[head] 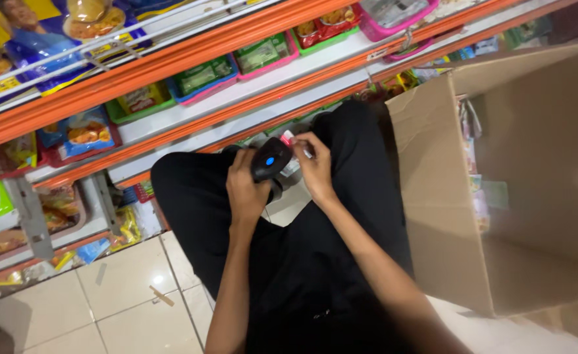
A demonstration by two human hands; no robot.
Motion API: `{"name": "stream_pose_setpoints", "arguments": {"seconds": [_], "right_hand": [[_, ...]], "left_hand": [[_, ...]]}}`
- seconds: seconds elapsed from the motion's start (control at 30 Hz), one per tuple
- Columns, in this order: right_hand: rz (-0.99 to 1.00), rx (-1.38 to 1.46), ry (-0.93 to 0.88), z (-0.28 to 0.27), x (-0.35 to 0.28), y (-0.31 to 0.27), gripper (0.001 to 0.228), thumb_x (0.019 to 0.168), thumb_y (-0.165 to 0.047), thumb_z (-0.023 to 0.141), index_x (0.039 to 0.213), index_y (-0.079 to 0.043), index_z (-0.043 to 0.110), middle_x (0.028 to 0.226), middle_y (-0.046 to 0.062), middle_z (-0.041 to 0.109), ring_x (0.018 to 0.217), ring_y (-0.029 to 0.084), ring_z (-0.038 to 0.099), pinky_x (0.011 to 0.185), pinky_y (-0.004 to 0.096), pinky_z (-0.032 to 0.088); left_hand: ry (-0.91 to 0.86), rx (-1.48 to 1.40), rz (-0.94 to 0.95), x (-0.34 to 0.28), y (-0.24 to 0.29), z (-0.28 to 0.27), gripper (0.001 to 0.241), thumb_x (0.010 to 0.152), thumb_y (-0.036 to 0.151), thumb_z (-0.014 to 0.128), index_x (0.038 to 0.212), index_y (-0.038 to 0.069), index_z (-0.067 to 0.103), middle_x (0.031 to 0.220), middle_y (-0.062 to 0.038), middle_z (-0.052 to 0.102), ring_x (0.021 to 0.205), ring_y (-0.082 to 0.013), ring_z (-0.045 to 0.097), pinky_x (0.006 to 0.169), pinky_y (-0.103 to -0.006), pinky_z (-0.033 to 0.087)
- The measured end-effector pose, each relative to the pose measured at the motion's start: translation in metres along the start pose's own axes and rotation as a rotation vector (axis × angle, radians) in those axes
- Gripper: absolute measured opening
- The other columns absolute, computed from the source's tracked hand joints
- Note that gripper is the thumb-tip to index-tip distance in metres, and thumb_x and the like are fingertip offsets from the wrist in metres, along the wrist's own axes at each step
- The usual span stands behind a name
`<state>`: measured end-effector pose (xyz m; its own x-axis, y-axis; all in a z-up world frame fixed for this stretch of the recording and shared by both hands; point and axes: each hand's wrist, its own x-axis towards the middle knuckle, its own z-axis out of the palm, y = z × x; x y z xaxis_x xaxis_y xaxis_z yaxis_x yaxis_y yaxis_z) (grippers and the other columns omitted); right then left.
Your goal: The person scans the barcodes of several small packets of jelly powder using a handheld scanner and places the scanned items into a cardboard box.
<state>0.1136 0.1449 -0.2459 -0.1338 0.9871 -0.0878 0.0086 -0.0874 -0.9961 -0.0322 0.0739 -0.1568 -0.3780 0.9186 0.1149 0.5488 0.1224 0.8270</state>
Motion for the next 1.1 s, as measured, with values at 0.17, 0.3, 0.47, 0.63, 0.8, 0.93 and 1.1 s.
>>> {"name": "stream_pose_setpoints", "arguments": {"seconds": [0.17,0.3,0.47,0.63,0.8,0.93,1.1], "right_hand": [[-0.060,-0.016,0.013,0.002,0.006,-0.001,0.007,0.097,0.000,0.062,0.102,0.000,0.068,0.087,-0.001,0.064,0.082,0.005,0.057,0.072,0.022,0.048],[-0.079,-0.065,0.000,0.002,0.009,-0.006,0.005,0.100,-0.002,0.064,0.102,0.001,0.068,0.083,0.000,0.061,0.078,0.005,0.054,0.068,0.022,0.045],[-0.024,-0.122,-0.019,0.002,0.006,-0.006,0.010,0.101,-0.007,0.064,0.101,0.001,0.069,0.079,0.000,0.063,0.073,0.006,0.056,0.067,0.024,0.046],[-0.061,-0.106,-0.027,0.002,0.005,0.000,0.015,0.103,-0.012,0.066,0.102,0.002,0.068,0.081,0.000,0.065,0.077,0.006,0.058,0.069,0.024,0.048],[0.091,-0.160,-0.070,0.003,0.007,0.011,0.021,0.102,-0.015,0.064,0.107,0.004,0.071,0.082,0.002,0.068,0.074,0.006,0.058,0.064,0.025,0.046],[0.148,-0.045,-0.115,0.007,0.006,0.014,0.021,0.103,-0.014,0.065,0.110,0.004,0.074,0.087,0.001,0.070,0.076,0.005,0.056,0.067,0.024,0.046],[0.212,0.165,0.040,0.006,0.005,-0.007,0.016,0.099,-0.010,0.068,0.108,0.001,0.075,0.093,0.001,0.071,0.084,0.006,0.059,0.073,0.022,0.047]], "left_hand": [[0.038,0.072,-0.018,-0.003,0.000,0.000,0.039,0.074,-0.005,0.069,0.112,0.000,0.067,0.111,-0.019,0.066,0.100,-0.0449,0.061,0.087,-0.0490,0.050],[0.025,0.107,-0.049,-0.004,-0.006,-0.004,0.041,0.070,-0.004,0.069,0.112,0.000,0.067,0.112,-0.018,0.066,0.100,-0.0445,0.061,0.088,-0.0487,0.051],[0.044,0.131,-0.020,-0.006,-0.007,-0.001,0.036,0.074,-0.004,0.072,0.110,0.001,0.069,0.112,-0.016,0.067,0.098,-0.0424,0.061,0.087,-0.0475,0.049],[0.032,0.141,0.008,0.000,-0.007,-0.001,0.037,0.072,-0.006,0.069,0.108,0.000,0.067,0.111,-0.017,0.066,0.099,-0.0426,0.061,0.088,-0.0478,0.048],[0.015,0.140,-0.030,0.001,-0.004,-0.003,0.035,0.072,-0.006,0.069,0.107,0.000,0.067,0.109,-0.016,0.066,0.098,-0.0426,0.061,0.088,-0.0482,0.049],[0.081,0.013,-0.017,-0.007,-0.015,0.000,0.037,0.073,-0.008,0.070,0.110,0.000,0.067,0.108,-0.017,0.066,0.098,-0.0416,0.064,0.085,-0.0435,0.052],[0.116,-0.922,-0.487,-0.006,-0.046,0.019,0.022,0.086,-0.007,0.077,0.104,-0.001,0.065,0.094,-0.007,0.072,0.084,-0.0210,0.069,0.075,-0.0351,0.057]]}}
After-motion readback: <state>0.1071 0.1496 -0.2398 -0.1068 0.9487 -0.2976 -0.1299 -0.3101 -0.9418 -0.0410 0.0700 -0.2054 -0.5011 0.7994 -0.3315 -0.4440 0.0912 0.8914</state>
